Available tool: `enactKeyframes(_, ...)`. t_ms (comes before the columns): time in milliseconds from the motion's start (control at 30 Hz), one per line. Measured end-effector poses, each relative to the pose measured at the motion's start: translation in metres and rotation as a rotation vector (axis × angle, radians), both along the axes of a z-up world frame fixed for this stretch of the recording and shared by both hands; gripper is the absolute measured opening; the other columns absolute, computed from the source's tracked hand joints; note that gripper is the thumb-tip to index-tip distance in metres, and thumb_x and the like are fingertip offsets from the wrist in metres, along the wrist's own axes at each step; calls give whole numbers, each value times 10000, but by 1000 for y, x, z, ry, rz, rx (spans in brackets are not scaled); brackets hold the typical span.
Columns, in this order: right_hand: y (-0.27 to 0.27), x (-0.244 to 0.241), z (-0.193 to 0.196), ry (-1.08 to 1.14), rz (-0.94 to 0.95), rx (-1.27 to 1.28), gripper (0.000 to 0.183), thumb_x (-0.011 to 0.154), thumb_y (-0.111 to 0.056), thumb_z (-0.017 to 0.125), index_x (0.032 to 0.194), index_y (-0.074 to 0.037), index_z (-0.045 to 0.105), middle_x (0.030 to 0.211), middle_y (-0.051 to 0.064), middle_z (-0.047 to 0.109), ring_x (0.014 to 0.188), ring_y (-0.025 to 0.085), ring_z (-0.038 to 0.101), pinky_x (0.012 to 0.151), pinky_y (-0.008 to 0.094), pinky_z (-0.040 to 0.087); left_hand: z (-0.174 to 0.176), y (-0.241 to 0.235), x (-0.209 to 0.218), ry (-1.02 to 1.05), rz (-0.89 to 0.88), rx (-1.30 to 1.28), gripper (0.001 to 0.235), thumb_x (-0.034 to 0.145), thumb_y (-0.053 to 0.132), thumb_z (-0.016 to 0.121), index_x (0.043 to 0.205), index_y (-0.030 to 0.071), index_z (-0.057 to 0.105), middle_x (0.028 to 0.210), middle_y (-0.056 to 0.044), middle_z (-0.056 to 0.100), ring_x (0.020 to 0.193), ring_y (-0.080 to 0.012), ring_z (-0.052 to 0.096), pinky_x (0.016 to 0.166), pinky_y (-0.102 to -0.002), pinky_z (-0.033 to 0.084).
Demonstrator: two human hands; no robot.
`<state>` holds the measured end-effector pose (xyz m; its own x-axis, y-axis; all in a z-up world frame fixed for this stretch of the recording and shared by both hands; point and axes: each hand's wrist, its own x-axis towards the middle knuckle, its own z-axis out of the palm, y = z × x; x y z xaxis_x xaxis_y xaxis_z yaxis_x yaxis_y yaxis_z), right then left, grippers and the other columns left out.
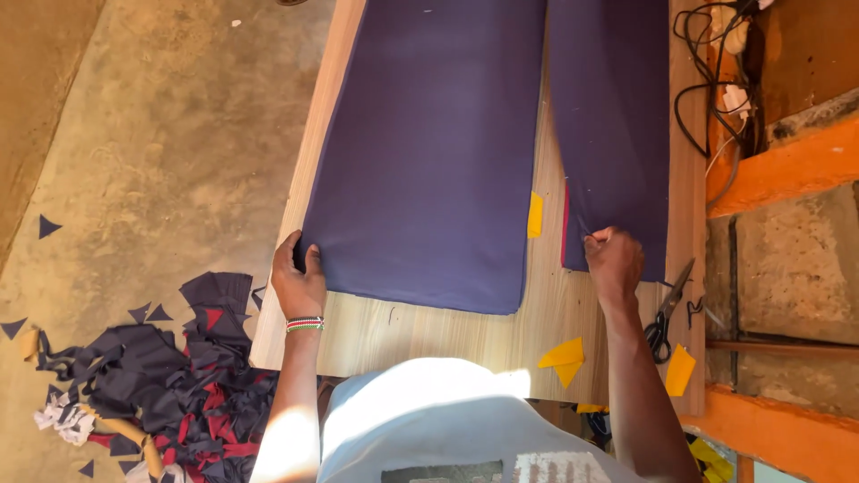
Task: Aligning and folding large pieces of blue fabric on a cutting table
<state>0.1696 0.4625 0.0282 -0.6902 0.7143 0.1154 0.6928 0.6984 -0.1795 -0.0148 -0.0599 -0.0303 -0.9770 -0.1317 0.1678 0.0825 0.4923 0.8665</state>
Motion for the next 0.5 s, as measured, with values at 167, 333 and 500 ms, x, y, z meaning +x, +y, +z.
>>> enactKeyframes(167, -45, -19, 73, 257, 51, -50, 169, 849, -184, 899, 920, -75, 792, 760, 148, 723, 739, 369, 712, 669, 442, 555, 29, 15, -4, 173, 49, -50, 312, 946, 78, 761, 1249, 42, 703, 1132, -166, 679, 1090, -371, 673, 1006, -467, 509)
enactKeyframes(333, -122, -55, 107, 476, 109, -415, 233, 839, -263, 932, 978, -133, 799, 824, 123, 735, 776, 246, 705, 682, 380, 540, 95, 88, 6, 294, -34, 108, 226, 981, 96, 714, 1201, 44, 699, 1033, -156, 704, 966, -345, 698, 938, -456, 518)
enactKeyframes(500, -225, -96, 126, 540, 292, -723, 152, 868, -173, 894, 996, -150, 816, 784, 68, 756, 710, 116, 705, 644, 276, 575, 122, 198, 18, -144, -359, 818, 373, 806, 109, 890, 1142, 18, 754, 959, -161, 752, 943, -214, 716, 876, -341, 588)
